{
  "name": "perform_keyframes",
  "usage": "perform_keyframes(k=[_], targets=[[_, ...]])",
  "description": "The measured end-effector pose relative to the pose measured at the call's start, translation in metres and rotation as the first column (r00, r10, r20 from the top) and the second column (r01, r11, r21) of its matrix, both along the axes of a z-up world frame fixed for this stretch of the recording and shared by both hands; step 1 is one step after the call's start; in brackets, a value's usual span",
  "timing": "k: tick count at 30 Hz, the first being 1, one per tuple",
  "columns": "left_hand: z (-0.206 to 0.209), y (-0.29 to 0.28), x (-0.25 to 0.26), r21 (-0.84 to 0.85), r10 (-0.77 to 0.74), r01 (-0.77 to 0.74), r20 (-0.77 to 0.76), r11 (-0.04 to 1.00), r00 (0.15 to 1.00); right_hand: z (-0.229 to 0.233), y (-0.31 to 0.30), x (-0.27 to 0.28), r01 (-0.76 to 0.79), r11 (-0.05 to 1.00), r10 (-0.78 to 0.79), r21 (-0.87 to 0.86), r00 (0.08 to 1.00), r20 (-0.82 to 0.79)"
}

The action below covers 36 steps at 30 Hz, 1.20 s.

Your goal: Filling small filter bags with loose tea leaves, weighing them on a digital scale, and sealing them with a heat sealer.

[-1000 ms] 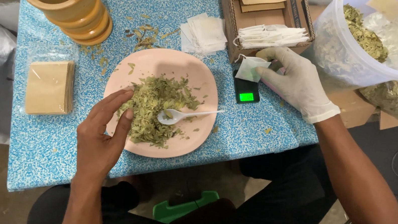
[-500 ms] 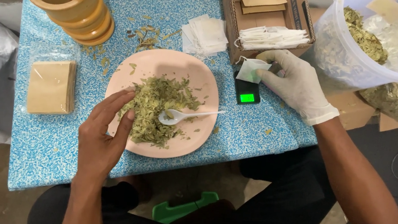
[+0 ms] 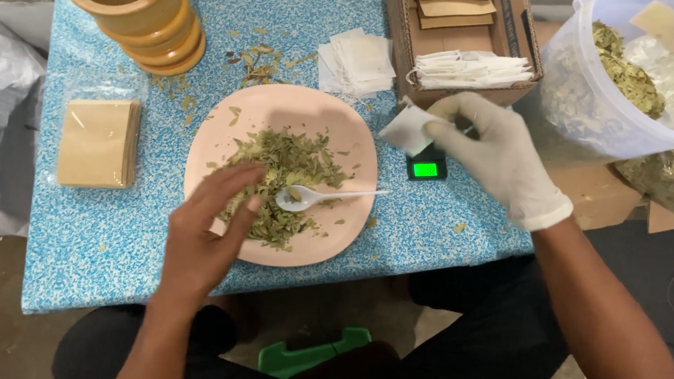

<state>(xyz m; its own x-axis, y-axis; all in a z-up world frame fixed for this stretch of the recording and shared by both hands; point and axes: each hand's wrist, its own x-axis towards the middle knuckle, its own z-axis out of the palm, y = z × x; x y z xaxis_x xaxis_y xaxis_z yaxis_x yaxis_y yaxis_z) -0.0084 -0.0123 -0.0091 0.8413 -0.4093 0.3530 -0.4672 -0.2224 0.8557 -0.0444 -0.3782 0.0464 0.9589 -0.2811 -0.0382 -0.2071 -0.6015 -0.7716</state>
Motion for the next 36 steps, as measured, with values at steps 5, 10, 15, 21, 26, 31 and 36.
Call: perform_keyframes(k=[5, 10, 15, 21, 26, 31, 36], targets=[[-0.013, -0.017, -0.005, -0.095, -0.106, 0.093, -0.140, 0.991, 0.984, 0.032, 0.062, -0.010, -0.177, 0.982, 0.182, 0.065, 0.980, -0.080], [-0.030, -0.030, -0.014, -0.287, -0.214, 0.126, -0.301, 0.950, 0.929, 0.034, 0.109, -0.011, -0.350, 0.898, 0.362, 0.266, 0.932, 0.004], [-0.036, -0.024, -0.014, -0.435, -0.221, -0.025, -0.506, 0.900, 0.834, 0.030, 0.129, -0.010, -0.417, 0.895, 0.416, 0.160, 0.908, 0.045], [-0.002, -0.018, -0.015, -0.490, -0.177, -0.176, -0.591, 0.854, 0.787, 0.030, 0.043, -0.002, -0.162, 0.913, 0.140, -0.375, 0.987, -0.085], [-0.014, -0.011, -0.009, -0.486, -0.231, -0.094, -0.566, 0.869, 0.791, -0.022, -0.036, -0.028, -0.094, 0.735, -0.031, -0.672, 0.985, -0.172], [-0.020, -0.014, -0.004, -0.474, -0.181, -0.154, -0.588, 0.867, 0.788, -0.043, -0.055, -0.043, -0.095, 0.713, -0.209, -0.694, 0.917, -0.340], [-0.014, -0.016, -0.001, -0.486, -0.234, -0.125, -0.611, 0.865, 0.756, -0.066, -0.072, -0.047, -0.051, 0.678, -0.233, -0.733, 0.931, -0.281]])
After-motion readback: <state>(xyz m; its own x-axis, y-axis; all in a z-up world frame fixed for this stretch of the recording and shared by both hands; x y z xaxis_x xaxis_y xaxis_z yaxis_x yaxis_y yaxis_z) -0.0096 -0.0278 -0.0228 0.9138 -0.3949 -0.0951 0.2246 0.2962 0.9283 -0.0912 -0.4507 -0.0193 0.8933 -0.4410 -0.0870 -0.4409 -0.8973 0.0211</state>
